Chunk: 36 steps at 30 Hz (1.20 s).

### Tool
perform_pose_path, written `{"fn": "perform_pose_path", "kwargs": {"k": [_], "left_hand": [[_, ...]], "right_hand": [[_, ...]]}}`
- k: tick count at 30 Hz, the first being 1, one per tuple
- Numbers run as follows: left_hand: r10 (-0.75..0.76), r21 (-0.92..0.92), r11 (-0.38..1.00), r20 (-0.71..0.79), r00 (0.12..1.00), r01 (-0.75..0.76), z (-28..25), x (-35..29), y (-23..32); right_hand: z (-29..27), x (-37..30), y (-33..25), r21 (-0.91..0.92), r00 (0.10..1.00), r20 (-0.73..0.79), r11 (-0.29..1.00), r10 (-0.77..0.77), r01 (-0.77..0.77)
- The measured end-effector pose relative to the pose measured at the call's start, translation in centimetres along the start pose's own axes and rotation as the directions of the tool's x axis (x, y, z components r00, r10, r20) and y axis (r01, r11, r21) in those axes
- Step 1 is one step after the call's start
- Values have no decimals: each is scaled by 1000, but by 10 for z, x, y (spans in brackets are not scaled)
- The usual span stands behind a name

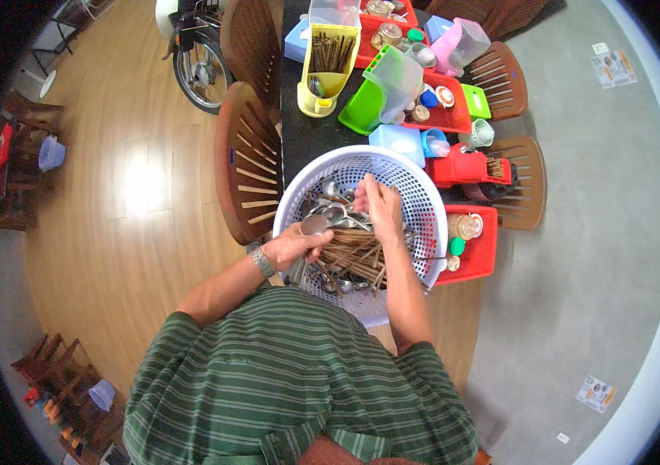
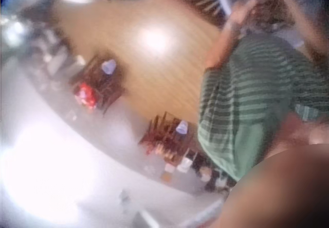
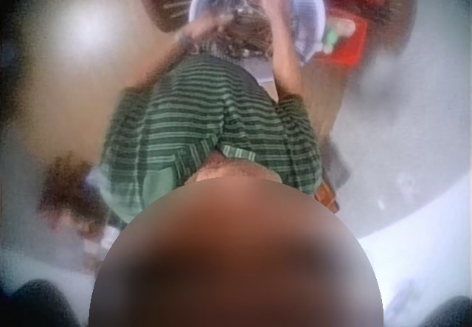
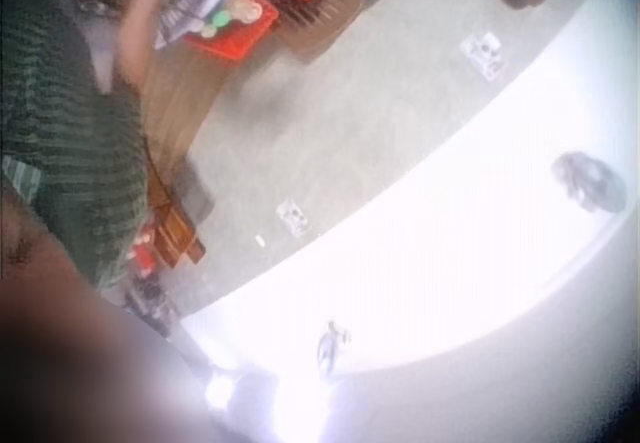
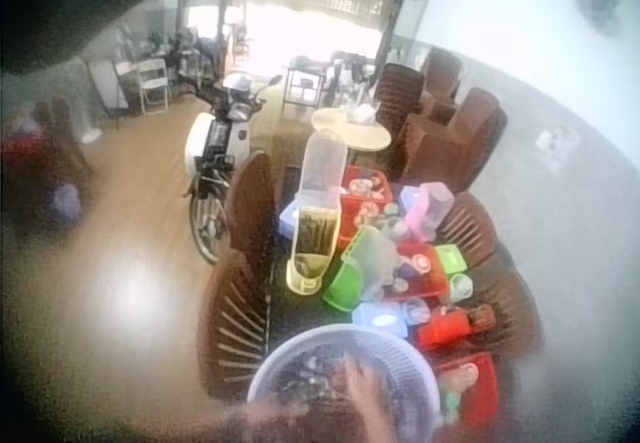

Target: The person sorts wooden chopsticks and metal spoons from a white basket into separate containers on a table. They repeatedly pick up bundles of chopsticks, align them, and place them into a yellow container, then gather spoons and place them into a green container.

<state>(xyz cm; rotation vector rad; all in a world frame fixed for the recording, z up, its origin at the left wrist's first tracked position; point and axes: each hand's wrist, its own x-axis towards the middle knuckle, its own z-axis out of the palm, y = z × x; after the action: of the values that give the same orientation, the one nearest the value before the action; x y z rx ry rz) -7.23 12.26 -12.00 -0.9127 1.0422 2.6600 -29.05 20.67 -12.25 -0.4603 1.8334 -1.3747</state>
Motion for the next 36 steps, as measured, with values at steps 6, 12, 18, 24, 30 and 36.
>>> {"fn": "perform_pose_path", "kwargs": {"k": [6,12,18,24,30,36], "left_hand": [[55,-128,988,-198,979,-82,-10,-28,8],[11,-256,965,-175,985,-56,-35,-37,17],[-6,-315,948,-183,983,-53,-45,-35,4],[-79,-368,930,-207,975,-3,-49,-32,-3],[-49,-328,944,-239,970,-33,-48,-32,-5],[-6,-351,934,-216,976,-72,-47,-34,-4]], "right_hand": [[40,78,71,-733,992,72,669,-103,122],[39,103,83,-746,987,71,650,-141,147],[4,70,35,-635,661,47,488,-749,599],[7,43,25,-743,763,510,244,-397,623],[24,13,86,-775,783,615,116,-92,622],[15,-3,103,-765,755,607,75,-249,640]]}}
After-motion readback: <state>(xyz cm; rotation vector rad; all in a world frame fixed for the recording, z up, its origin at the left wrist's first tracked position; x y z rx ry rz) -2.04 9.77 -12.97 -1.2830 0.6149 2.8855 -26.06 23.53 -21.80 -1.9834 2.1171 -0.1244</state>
